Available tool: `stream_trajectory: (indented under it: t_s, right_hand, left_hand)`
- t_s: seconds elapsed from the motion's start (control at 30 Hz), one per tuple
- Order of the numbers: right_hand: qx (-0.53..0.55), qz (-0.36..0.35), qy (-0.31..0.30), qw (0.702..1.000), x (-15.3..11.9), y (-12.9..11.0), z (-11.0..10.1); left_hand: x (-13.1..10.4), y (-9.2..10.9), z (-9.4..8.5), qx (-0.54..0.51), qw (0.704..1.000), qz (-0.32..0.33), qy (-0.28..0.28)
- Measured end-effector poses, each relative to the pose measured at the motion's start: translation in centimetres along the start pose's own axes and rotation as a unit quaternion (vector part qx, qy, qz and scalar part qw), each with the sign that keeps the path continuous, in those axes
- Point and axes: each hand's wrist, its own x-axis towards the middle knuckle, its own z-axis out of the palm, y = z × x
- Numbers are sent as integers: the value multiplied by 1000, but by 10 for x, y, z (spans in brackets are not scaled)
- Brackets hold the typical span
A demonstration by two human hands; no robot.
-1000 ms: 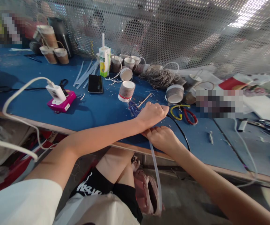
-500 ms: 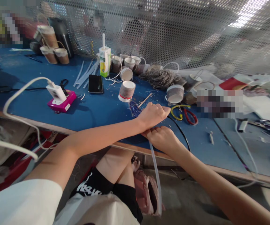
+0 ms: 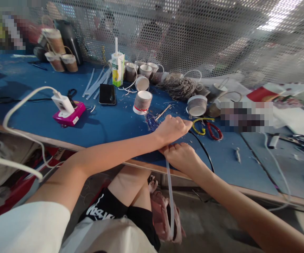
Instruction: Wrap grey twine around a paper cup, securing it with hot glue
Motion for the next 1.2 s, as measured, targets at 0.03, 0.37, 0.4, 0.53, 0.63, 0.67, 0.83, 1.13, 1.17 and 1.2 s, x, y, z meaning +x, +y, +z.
stream_trajectory:
  t_s: [0.03, 0.37, 0.4, 0.53, 0.63, 0.67, 0.83, 1.13, 1.17, 1.2]
  right_hand:
    - [1, 1, -14, 1000, 0, -1, -1]
    - [25, 20, -160, 987, 9, -3, -10]
    - [30, 22, -176, 984, 10, -3, -11]
    - [38, 30, -215, 975, 13, -3, -15]
    - [40, 34, -226, 973, 15, -3, -17]
    - [40, 35, -231, 972, 16, -3, -18]
    - [46, 40, -249, 967, 18, -3, -21]
    - [64, 49, -261, 962, 21, -1, -23]
    - [64, 49, -257, 963, 21, -1, -23]
    - [63, 48, -254, 964, 21, -1, -22]
  left_hand:
    - [0, 0, 0, 0, 1000, 0, 0]
    - [2, 1, 11, 13, 1000, -2, 15]
    - [2, 2, 10, 15, 1000, -3, 13]
    - [3, 1, 9, 19, 1000, -5, 14]
    - [4, 1, 9, 10, 1000, -5, 13]
    - [4, 1, 9, 6, 1000, -5, 12]
    - [4, 0, 6, -5, 1000, -7, 5]
    - [4, -1, 7, -15, 1000, -11, 3]
    - [4, -1, 7, -16, 1000, -11, 4]
    - [4, -1, 7, -16, 1000, -11, 4]
